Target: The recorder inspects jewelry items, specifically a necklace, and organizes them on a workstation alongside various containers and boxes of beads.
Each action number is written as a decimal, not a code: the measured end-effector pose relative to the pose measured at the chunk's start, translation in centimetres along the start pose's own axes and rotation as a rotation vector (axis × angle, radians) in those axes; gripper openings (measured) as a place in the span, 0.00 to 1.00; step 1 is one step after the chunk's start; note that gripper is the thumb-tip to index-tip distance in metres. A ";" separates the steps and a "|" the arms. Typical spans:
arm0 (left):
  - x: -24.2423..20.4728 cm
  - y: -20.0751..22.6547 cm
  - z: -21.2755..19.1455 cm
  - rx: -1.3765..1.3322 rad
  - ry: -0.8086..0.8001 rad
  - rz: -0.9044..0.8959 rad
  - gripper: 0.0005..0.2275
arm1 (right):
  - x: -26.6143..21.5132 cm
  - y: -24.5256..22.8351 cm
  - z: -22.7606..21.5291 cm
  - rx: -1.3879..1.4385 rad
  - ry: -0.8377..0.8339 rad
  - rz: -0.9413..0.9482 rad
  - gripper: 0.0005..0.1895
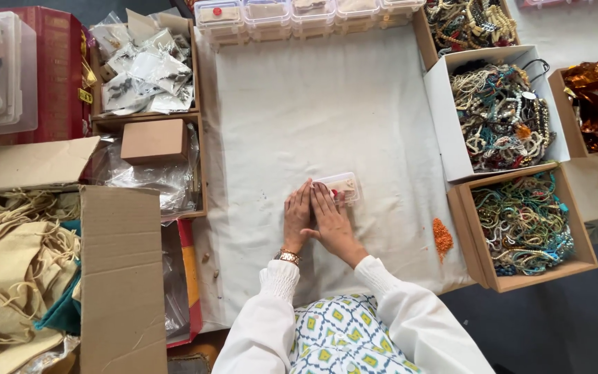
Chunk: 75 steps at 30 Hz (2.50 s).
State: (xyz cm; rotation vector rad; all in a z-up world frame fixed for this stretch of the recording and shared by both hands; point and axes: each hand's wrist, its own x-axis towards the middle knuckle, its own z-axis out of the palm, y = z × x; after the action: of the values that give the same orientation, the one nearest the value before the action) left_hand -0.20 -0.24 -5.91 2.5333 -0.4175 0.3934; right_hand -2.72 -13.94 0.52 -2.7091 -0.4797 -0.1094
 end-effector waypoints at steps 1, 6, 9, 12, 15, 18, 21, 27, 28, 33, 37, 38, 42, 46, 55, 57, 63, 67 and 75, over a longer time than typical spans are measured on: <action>0.4 0.4 -0.9 0.002 0.002 -0.002 0.40 | 0.2 0.5 -0.3 0.001 0.000 -0.004 0.59; 1.9 2.0 -3.3 -0.215 -0.066 -0.073 0.47 | 0.8 3.9 -3.3 -0.101 -0.091 0.079 0.56; 1.6 1.8 -3.0 -0.179 -0.054 -0.042 0.46 | -0.4 3.5 -3.3 -0.092 -0.042 0.136 0.50; 1.7 1.8 -2.9 -0.182 -0.070 -0.056 0.47 | -2.9 3.9 -1.8 -0.343 -0.051 0.080 0.43; 1.6 1.8 -3.1 -0.177 -0.060 -0.049 0.46 | -4.4 5.7 -1.4 -0.691 -0.139 -0.024 0.42; 1.8 2.1 -3.3 -0.191 -0.049 -0.050 0.46 | -3.0 5.0 -3.8 -0.473 -0.145 -0.050 0.45; 1.8 2.0 -3.3 -0.189 -0.053 -0.048 0.45 | -0.9 4.1 -2.8 -0.152 -0.085 0.039 0.50; 1.1 1.4 -2.4 -0.165 -0.038 -0.032 0.44 | -0.5 0.4 -2.6 0.002 -0.013 0.010 0.48; 1.3 1.6 -2.4 -0.163 -0.038 -0.032 0.44 | -1.1 0.9 -2.7 0.004 -0.011 0.009 0.48; 1.7 2.1 -3.1 -0.173 -0.062 -0.052 0.46 | -5.7 7.7 -1.9 -0.045 0.063 -0.071 0.32; 1.8 2.1 -3.3 -0.161 -0.059 -0.046 0.46 | -5.7 10.3 -4.5 -0.062 0.181 0.124 0.27; 1.8 2.1 -3.2 -0.155 -0.068 -0.045 0.47 | -5.3 10.1 -5.6 -0.013 0.211 0.350 0.26; 1.8 2.1 -3.4 -0.134 -0.058 -0.005 0.50 | -3.7 8.2 -6.8 -0.010 0.468 0.515 0.22; 2.3 2.7 -4.8 -0.181 -0.068 -0.027 0.51 | -3.3 6.6 -4.8 -0.050 0.482 0.323 0.19; 1.7 2.0 -3.4 -0.137 -0.075 0.001 0.39 | -0.4 3.5 -5.6 -0.054 0.138 -0.027 0.35; 1.8 2.2 -3.9 -0.147 -0.028 -0.003 0.34 | 0.3 4.1 -6.0 0.006 0.078 0.006 0.31; 1.8 2.2 -4.3 -0.300 0.029 -0.068 0.30 | 1.0 5.2 -5.8 -0.169 0.105 -0.229 0.26; 2.0 2.8 -5.3 -0.317 0.039 -0.084 0.30 | 0.9 5.2 -6.2 -0.190 0.133 -0.295 0.25; 2.9 4.1 -8.1 0.011 0.192 0.274 0.21 | 1.7 3.5 -6.2 -0.236 0.151 -0.285 0.22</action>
State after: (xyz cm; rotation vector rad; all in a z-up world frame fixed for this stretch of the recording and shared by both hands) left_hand -0.64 0.29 3.63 2.4245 -0.6906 0.7362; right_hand -0.02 -18.84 5.23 -2.8111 -0.8510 -0.4715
